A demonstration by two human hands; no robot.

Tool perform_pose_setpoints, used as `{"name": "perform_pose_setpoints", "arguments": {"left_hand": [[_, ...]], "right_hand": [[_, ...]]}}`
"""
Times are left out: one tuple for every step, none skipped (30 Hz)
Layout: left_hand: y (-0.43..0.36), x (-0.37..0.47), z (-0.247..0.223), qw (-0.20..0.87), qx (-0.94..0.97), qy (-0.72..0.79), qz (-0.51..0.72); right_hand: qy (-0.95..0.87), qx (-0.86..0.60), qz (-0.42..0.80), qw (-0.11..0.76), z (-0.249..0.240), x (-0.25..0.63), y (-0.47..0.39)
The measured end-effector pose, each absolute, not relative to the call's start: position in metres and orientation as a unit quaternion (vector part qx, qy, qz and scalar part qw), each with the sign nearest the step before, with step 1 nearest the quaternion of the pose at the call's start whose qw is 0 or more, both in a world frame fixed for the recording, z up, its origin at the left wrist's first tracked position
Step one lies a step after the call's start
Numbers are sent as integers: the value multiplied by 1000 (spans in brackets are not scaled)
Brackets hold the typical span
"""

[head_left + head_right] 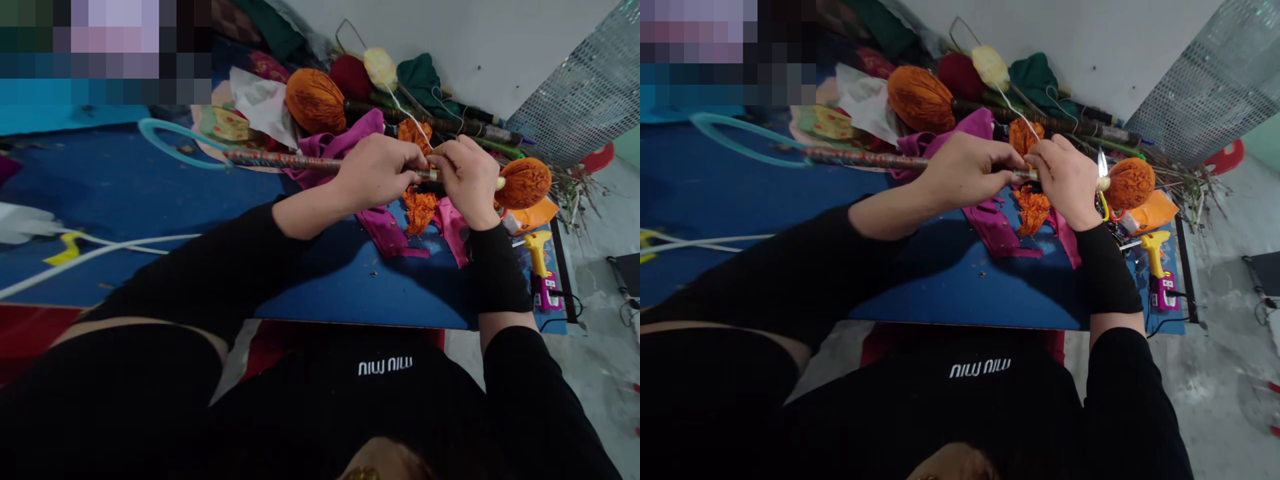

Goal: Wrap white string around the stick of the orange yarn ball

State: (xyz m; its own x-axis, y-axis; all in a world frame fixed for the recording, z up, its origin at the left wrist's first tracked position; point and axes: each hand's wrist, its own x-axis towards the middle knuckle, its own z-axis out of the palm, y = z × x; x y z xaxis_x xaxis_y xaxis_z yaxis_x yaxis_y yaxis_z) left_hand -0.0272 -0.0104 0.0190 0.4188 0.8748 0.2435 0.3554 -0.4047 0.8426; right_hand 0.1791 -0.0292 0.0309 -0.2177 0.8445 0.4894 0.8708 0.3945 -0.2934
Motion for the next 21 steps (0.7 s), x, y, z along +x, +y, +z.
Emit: {"name": "perform_pose_setpoints", "arguments": {"left_hand": [[-11, -27, 18, 348, 768, 407, 351], [-12, -27, 18, 331, 778, 407, 345], [-13, -27, 17, 313, 788, 406, 340], [-14, -27, 17, 297, 798, 404, 335], [-15, -26, 16, 282, 806, 400, 332], [-16, -26, 16, 269, 814, 395, 329], [-17, -26, 16, 254, 822, 391, 326], [-17, -25, 15, 238, 830, 388, 321], [-18, -25, 15, 222, 838, 385, 315], [-18, -25, 15, 208, 846, 381, 309], [-18, -24, 15, 201, 852, 376, 303], [-18, -24, 15, 200, 856, 371, 299], [-18, -24, 16, 204, 858, 366, 298], [-18, -24, 16, 207, 859, 363, 297], [-17, -24, 16, 207, 860, 363, 292], [-17, -25, 17, 203, 862, 365, 286], [-16, -25, 18, 196, 864, 370, 280], [-15, -26, 20, 190, 864, 376, 275], [-14, -27, 22, 186, 863, 384, 272], [-13, -28, 24, 183, 857, 396, 273], [-11, -31, 27, 180, 849, 410, 279]], "right_hand": [[-779, -549, -10, 302, 30, 181, -27], [-779, -546, 4, 307, 29, 183, -25], [-780, -542, 21, 312, 29, 185, -24], [-780, -539, 39, 315, 28, 188, -22], [-780, -539, 55, 313, 28, 190, -21], [-781, -542, 68, 304, 29, 191, -20], [-781, -548, 78, 290, 30, 193, -19], [-781, -555, 84, 274, 31, 193, -19], [-780, -563, 88, 261, 31, 194, -19], [-778, -568, 93, 251, 32, 193, -19], [-776, -572, 99, 247, 32, 193, -18], [-774, -573, 106, 246, 32, 193, -18], [-773, -572, 113, 250, 31, 192, -17], [-774, -567, 119, 256, 31, 192, -17], [-775, -560, 120, 267, 31, 192, -17], [-776, -553, 116, 279, 32, 192, -18], [-776, -548, 107, 293, 34, 193, -20], [-773, -548, 96, 305, 38, 194, -23], [-770, -550, 82, 313, 44, 196, -28], [-765, -556, 68, 317, 50, 199, -33], [-762, -562, 55, 318, 58, 204, -39]]}}
